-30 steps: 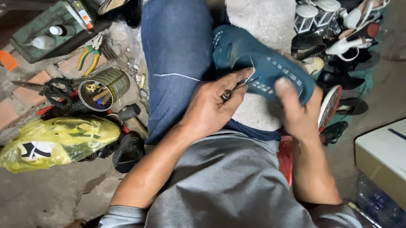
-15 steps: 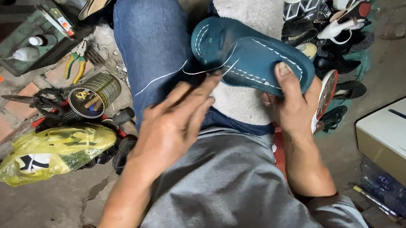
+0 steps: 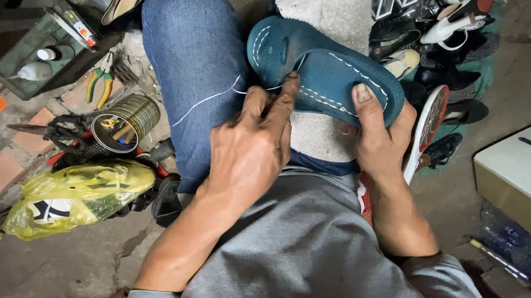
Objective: Hand-sewing a blue shoe upper to a sole using a needle and thread.
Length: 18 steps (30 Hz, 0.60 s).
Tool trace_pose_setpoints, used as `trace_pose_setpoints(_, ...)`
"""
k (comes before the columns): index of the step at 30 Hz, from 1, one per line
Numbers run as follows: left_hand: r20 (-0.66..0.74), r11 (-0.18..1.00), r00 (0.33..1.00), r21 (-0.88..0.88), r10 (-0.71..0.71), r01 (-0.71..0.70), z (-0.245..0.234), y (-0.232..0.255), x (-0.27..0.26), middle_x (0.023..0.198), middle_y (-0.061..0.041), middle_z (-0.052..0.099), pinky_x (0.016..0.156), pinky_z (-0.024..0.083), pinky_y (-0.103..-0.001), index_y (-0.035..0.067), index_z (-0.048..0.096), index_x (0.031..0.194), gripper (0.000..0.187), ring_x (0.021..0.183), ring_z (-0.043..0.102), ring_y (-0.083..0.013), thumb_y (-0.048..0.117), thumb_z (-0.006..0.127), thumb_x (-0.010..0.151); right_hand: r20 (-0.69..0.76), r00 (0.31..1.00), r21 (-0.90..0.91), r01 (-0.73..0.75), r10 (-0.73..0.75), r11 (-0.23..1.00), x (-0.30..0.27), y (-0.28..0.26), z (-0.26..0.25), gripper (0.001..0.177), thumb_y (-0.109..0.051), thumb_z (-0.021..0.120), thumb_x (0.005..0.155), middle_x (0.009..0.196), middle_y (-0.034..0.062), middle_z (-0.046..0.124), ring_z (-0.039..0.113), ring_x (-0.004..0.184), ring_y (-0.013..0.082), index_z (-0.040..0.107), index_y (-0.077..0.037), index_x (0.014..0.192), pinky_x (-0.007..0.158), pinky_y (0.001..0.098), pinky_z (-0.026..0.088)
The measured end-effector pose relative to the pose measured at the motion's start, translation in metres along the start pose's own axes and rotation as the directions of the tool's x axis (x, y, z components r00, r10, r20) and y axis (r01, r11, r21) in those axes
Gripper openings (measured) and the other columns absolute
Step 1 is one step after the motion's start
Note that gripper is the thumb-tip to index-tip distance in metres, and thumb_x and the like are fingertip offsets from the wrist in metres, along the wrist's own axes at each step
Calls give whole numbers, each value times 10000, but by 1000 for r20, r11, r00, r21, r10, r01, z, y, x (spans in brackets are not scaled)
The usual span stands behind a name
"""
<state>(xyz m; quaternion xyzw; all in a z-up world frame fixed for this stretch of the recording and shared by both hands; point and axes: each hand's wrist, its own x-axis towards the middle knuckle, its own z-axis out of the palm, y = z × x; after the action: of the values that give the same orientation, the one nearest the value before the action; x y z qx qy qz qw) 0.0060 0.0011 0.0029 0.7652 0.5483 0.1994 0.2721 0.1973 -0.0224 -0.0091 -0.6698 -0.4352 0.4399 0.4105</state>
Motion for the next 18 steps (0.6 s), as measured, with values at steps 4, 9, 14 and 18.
trace_pose_setpoints(4,-11,1000,1000,12,-2,2,1,1,0,946,-146,585,317,462,-355,-3,657,1372,455,371,499,-175,20,698,920,-5,1000,24,-24,24,999,1,2,-1,205,-158,536,1089,728,-20,519,446,590,59,599,-29,943,537,204,388)
trace_pose_setpoints(9,-14,1000,1000,8,-16,17,-2,3,1,974,-146,605,340,468,-368,20,663,1363,424,368,495,-196,38,695,941,4,1000,-21,25,-24,999,1,3,-1,187,-112,530,1079,737,-10,528,429,637,73,597,-17,932,605,217,374)
trace_pose_setpoints(14,63,1000,998,24,3,-4,-7,-8,8,1022,-230,654,262,454,-328,30,688,1333,408,345,528,-189,37,663,926,79,988,-118,142,-133,983,4,-4,-2,196,-41,533,1060,905,79,610,496,759,131,617,86,1183,738,259,439)
trace_pose_setpoints(18,82,991,990,-77,117,-110,-28,-22,21,988,-250,727,293,435,-334,-25,746,1233,369,382,512,-205,-22,645,878,256,943,-205,269,-214,941,12,-15,-2,396,-36,533,1019,857,163,674,588,620,177,519,180,1350,590,270,482)
